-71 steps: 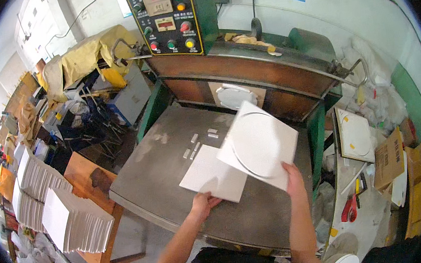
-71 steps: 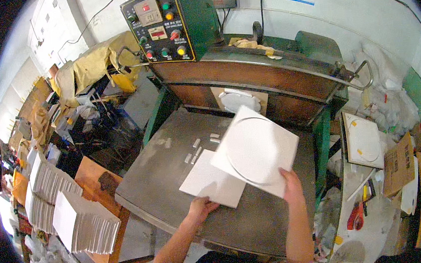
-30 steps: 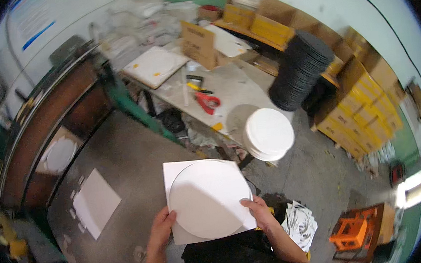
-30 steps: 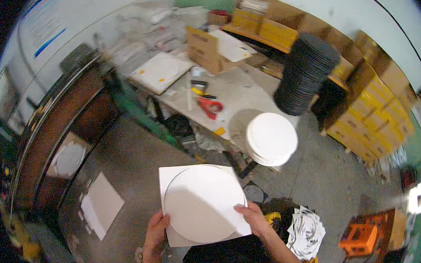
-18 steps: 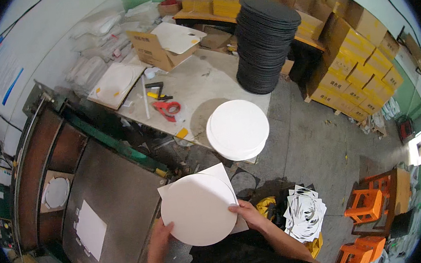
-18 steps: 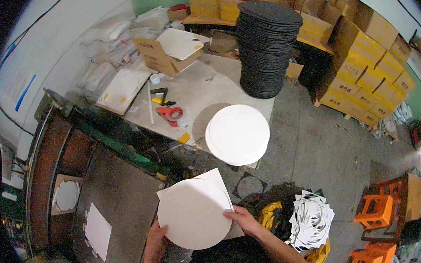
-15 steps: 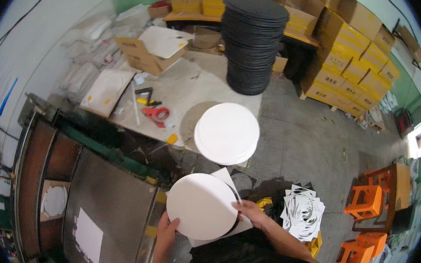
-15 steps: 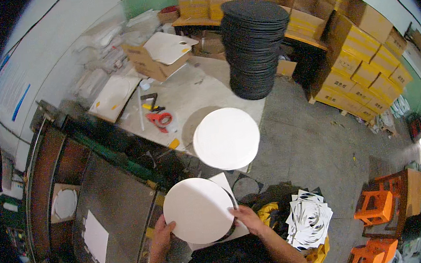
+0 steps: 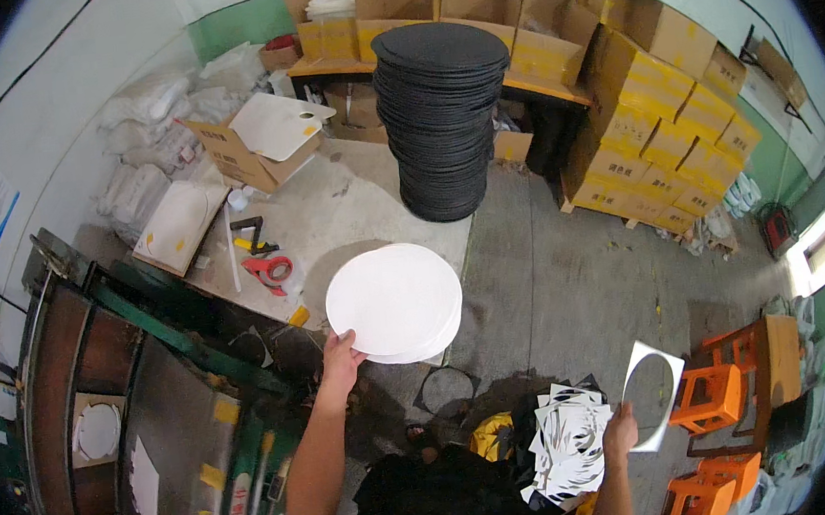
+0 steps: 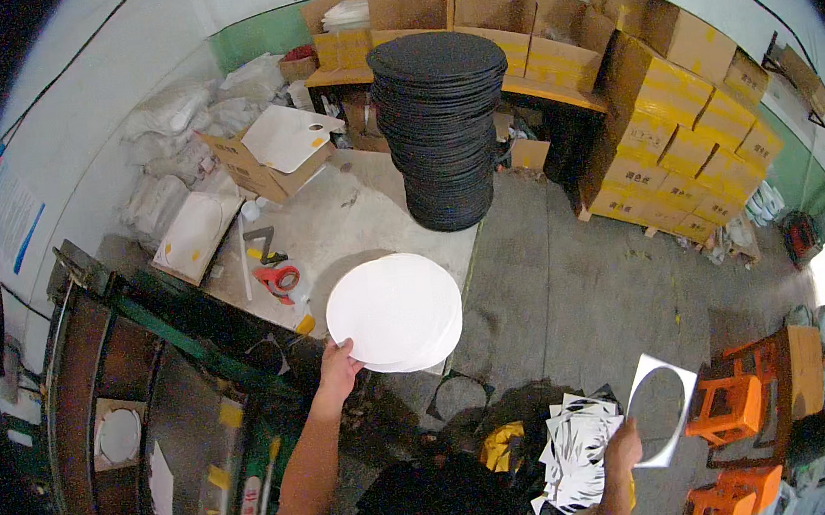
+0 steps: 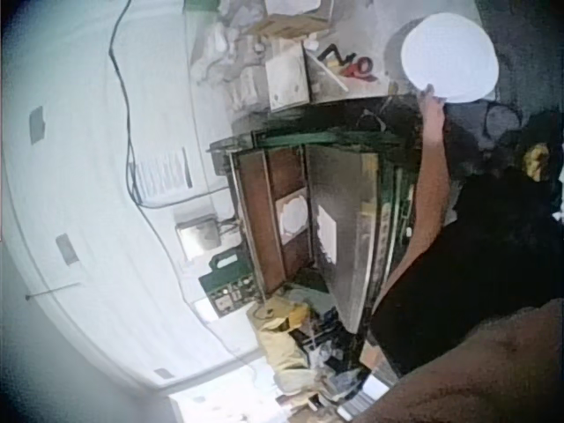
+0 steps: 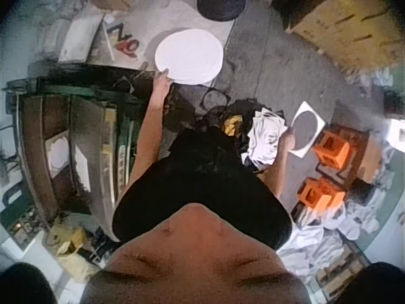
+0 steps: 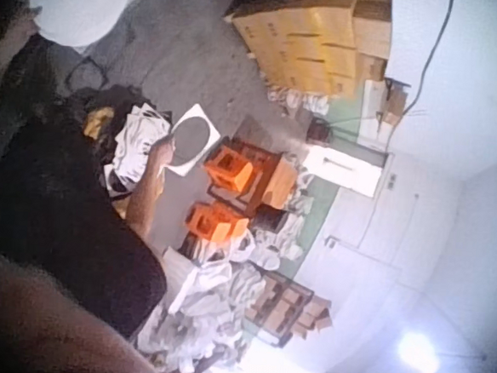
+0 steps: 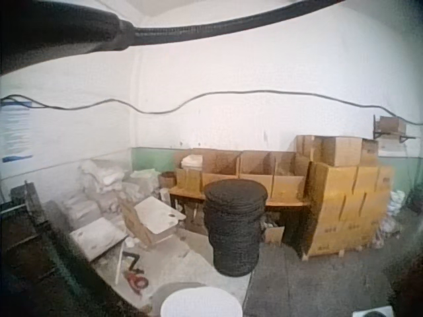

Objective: The person takes white paper sheets from a stack, places them into a large industrial press machine, and then removes the cut circular paper pieces and places them on a separate stack.

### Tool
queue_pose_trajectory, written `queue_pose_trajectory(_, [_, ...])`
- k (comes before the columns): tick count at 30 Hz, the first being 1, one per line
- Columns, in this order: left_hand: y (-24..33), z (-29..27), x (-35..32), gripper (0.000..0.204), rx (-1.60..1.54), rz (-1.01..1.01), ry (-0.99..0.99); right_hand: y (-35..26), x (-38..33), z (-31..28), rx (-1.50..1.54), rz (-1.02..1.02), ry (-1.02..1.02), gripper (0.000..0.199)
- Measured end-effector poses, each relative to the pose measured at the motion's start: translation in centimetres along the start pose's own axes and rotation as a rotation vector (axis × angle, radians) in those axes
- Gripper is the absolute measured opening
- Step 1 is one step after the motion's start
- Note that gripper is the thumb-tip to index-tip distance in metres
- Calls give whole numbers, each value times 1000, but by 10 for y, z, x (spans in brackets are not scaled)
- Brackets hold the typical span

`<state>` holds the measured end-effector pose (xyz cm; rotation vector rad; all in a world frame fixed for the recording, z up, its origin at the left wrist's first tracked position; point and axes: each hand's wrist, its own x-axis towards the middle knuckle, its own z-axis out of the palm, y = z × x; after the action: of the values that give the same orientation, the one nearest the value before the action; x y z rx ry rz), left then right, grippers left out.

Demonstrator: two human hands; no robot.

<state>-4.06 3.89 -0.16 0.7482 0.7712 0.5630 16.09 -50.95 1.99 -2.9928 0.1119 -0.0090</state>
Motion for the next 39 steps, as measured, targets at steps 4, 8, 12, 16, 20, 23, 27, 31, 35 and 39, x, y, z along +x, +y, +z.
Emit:
queue_pose_trajectory(4, [1, 10, 1, 41, 126, -19, 58, 96, -8, 97, -174, 119, -82, 33])
queue_pose_trajectory(8, [10, 18, -2, 40, 298, -3, 74, 66, 1, 180, -204, -42, -409, 59])
queue_pose_trajectory(12, [1, -26, -3, 40, 686, 196, 481, -211, 39, 120, 518, -451, -336, 61])
queue_pose_trajectory(16, [-12, 14, 3, 49, 132, 219, 305, -403, 68, 58, 890, -792, -360, 68])
queue_pose_trajectory(20, [-38, 52, 13, 57, 17, 292, 384, -469, 83, 76, 950, -711, -829, 70])
queue_pose_trajectory(23, [-49, 58, 21, 60, 38, 328, 444, -470, 75, 97, 873, -838, -661, 70])
queue_pose_trajectory(27, [-44, 76, 20, 61, 147, 296, 523, -467, 73, 98, 1051, -648, -817, 64])
queue_pose_trajectory(31, [-72, 44, 37, 62, 165, 445, 614, -484, 56, 94, 1011, -905, -755, 62])
queue_pose_trajectory(35, [-79, 2, 23, 65, 361, 312, 531, -470, 83, 127, 315, -1657, -182, 41])
queue_pose_trajectory(39, [-57, -64, -59, 47, 567, 450, 347, -451, 110, 135, 193, -1489, 49, 32])
